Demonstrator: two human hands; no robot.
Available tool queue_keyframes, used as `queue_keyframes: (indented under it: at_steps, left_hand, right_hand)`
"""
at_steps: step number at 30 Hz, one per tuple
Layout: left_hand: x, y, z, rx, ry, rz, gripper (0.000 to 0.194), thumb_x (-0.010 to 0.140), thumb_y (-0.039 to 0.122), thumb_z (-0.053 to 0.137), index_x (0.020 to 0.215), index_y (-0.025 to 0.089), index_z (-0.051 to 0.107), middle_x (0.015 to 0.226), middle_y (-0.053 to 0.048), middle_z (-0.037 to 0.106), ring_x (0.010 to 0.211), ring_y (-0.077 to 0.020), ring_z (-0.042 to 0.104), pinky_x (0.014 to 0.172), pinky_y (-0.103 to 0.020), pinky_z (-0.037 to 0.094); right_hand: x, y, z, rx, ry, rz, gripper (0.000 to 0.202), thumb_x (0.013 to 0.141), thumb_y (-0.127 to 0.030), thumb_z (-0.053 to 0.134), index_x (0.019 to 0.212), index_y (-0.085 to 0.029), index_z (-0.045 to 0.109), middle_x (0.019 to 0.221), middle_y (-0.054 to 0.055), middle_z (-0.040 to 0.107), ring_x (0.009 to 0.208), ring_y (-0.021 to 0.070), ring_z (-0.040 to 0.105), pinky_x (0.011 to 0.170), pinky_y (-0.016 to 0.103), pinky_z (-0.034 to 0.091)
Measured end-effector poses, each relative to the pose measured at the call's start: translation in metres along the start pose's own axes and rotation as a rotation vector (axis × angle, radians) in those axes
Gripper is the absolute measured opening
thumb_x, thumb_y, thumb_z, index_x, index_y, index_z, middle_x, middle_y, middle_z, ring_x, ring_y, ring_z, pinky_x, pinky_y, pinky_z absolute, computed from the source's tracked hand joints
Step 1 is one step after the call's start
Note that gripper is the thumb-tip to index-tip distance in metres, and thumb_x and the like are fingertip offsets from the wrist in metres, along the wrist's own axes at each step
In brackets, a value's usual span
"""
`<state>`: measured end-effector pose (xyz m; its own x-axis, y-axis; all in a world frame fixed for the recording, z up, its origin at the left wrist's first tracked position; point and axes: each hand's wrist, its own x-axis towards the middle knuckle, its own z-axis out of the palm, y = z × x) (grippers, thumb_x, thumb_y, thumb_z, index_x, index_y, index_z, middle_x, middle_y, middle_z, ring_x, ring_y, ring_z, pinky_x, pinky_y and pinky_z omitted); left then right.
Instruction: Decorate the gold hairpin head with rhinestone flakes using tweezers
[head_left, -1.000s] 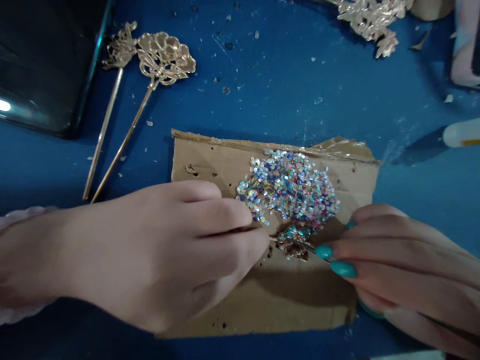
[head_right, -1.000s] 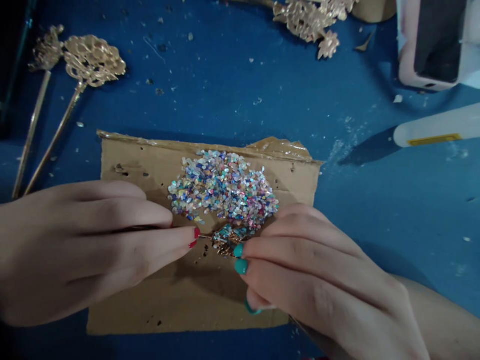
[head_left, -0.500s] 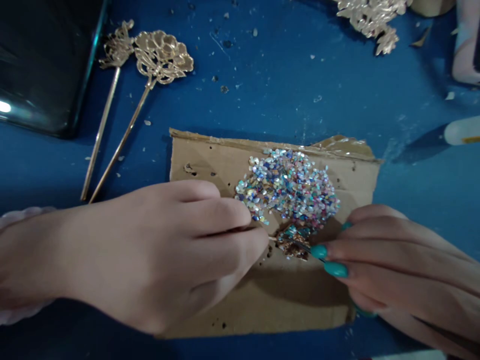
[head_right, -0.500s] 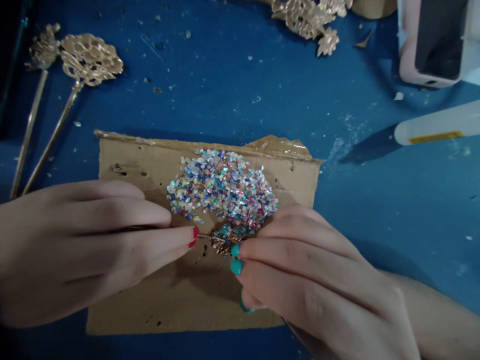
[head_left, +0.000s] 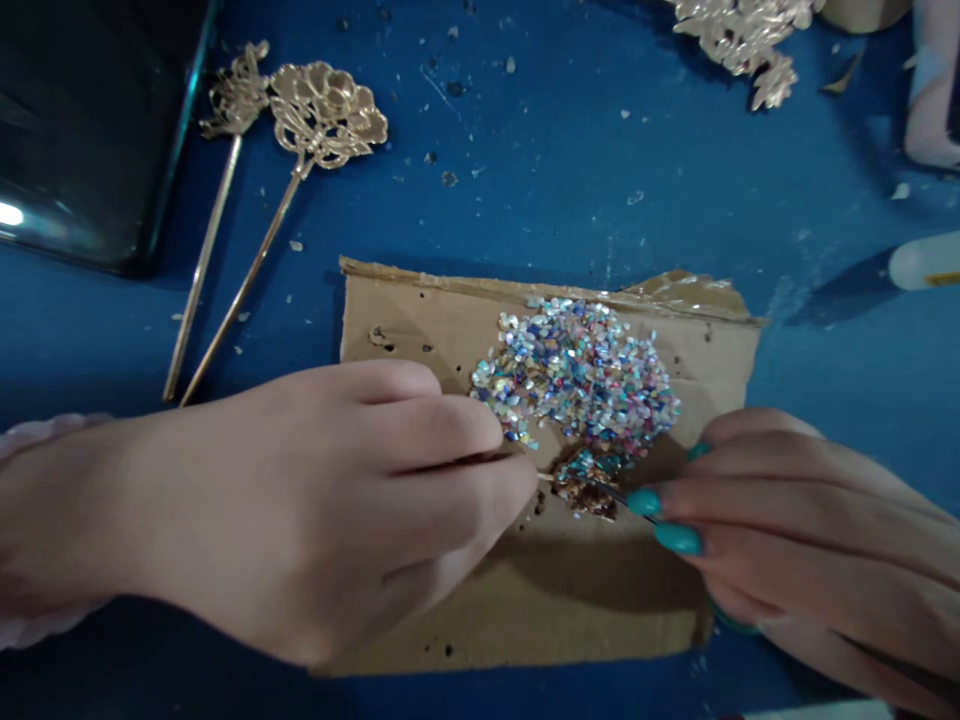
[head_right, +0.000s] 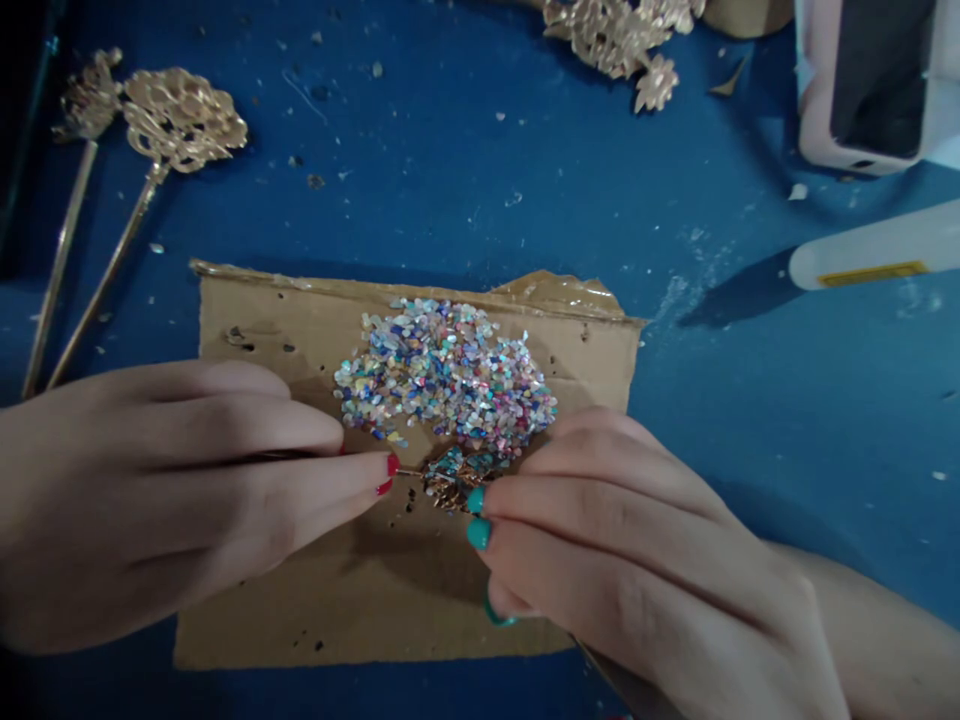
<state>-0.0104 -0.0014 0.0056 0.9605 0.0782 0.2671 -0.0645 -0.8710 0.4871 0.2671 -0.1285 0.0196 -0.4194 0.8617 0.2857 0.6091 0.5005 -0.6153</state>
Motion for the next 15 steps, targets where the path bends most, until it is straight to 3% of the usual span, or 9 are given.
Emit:
queue_keyframes:
  at_steps: [9,15]
  left_hand:
    - [0.001,0.002,-0.001,0.028,-0.010,0.004,0.039,0.098,0.010,0.033,0.112,0.018,0.069,0.131,0.002,0.069,0.105,-0.0152,0.063,0.077,-0.037,0.054]
    - [-0.001,0.001,0.000,0.002,0.013,0.003,0.036,0.097,0.009,0.037,0.120,0.014,0.064,0.129,0.000,0.071,0.111,-0.0157,0.061,0.081,-0.038,0.052]
  right_hand:
    - [-0.003,0.000,-0.014,0.021,-0.143,0.039,0.023,0.099,-0.023,0.056,0.118,-0.024,0.070,0.113,0.001,0.073,0.114,0.0177,0.066,0.124,0.033,0.040]
    - [-0.001,-0.004,-0.013,0.011,-0.094,0.069,0.021,0.100,-0.024,0.056,0.114,-0.023,0.072,0.108,0.001,0.076,0.108,0.0182,0.069,0.121,0.033,0.045]
